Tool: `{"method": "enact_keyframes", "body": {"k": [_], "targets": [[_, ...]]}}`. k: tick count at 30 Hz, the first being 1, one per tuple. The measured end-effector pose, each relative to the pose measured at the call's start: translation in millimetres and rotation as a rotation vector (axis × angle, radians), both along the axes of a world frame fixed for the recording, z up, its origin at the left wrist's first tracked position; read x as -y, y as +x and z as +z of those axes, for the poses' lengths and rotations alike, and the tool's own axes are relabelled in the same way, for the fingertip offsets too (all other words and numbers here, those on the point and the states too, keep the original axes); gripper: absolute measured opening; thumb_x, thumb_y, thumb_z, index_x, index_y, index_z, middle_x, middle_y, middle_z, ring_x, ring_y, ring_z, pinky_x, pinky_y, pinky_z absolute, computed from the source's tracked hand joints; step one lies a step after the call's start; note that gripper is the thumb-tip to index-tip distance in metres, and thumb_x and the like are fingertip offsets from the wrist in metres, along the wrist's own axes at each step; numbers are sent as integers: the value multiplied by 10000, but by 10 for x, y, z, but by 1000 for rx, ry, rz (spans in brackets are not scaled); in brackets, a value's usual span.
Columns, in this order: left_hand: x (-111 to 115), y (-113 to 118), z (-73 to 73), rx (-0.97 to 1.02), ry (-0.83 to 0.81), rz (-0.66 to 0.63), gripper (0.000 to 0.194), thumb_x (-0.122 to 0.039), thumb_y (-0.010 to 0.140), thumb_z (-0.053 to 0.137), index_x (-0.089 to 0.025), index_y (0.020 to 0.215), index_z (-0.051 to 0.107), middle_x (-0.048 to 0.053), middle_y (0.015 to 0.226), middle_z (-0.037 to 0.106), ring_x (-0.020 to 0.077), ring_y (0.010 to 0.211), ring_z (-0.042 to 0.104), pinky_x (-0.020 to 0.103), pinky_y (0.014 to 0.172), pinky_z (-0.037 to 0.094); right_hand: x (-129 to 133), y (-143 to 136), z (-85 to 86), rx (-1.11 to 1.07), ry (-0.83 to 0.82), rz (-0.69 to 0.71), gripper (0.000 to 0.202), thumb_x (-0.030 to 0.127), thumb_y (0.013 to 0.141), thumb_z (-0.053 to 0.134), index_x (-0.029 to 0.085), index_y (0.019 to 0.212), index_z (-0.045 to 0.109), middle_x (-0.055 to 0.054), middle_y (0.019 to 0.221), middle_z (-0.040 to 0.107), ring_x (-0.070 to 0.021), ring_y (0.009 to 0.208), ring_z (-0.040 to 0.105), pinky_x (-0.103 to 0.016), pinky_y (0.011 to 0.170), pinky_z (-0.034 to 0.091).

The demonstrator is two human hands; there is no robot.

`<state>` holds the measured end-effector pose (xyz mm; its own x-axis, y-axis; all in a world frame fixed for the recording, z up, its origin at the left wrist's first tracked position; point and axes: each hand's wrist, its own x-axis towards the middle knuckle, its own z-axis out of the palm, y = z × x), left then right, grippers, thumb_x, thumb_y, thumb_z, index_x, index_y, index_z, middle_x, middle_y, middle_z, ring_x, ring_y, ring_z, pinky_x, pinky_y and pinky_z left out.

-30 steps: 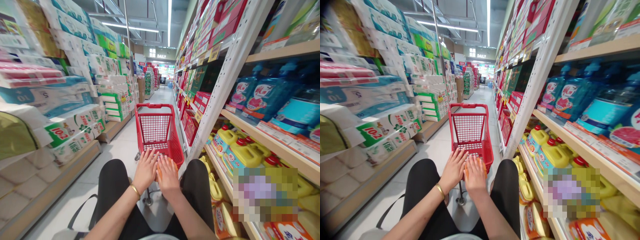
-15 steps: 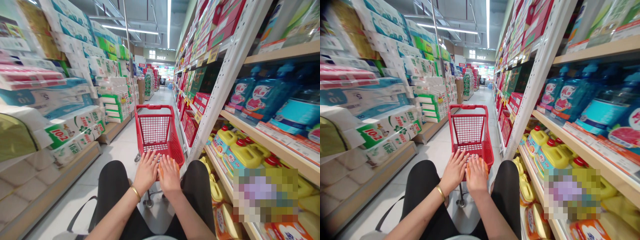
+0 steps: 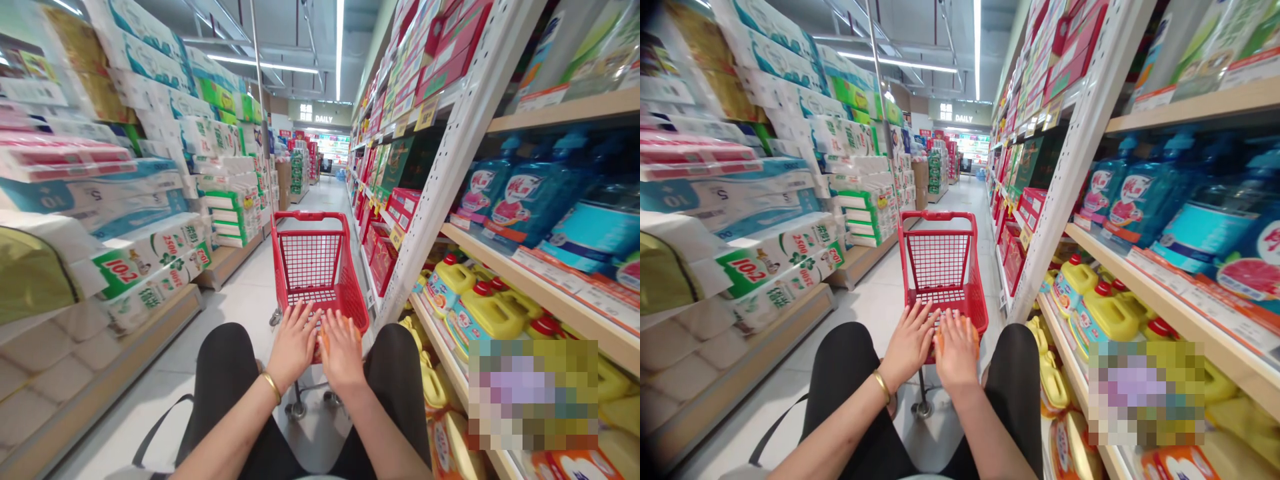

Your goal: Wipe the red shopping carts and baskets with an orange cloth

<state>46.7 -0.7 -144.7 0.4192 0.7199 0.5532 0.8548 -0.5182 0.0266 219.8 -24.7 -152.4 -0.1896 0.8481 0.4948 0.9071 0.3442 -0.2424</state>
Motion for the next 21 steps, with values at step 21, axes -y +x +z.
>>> {"method": "enact_keyframes", "body": {"k": [21], "targets": [[-14,-84,11,-5,19,-13,561,-281,1046,422,-296,1606,390,41,1692,345,305,1594,247,602,1266,313,-60,318,71,-10,5,-35,502,363,1107,342,168,1530,528,-88,1623,443,-285,1554,351,-558,1302,173]]}}
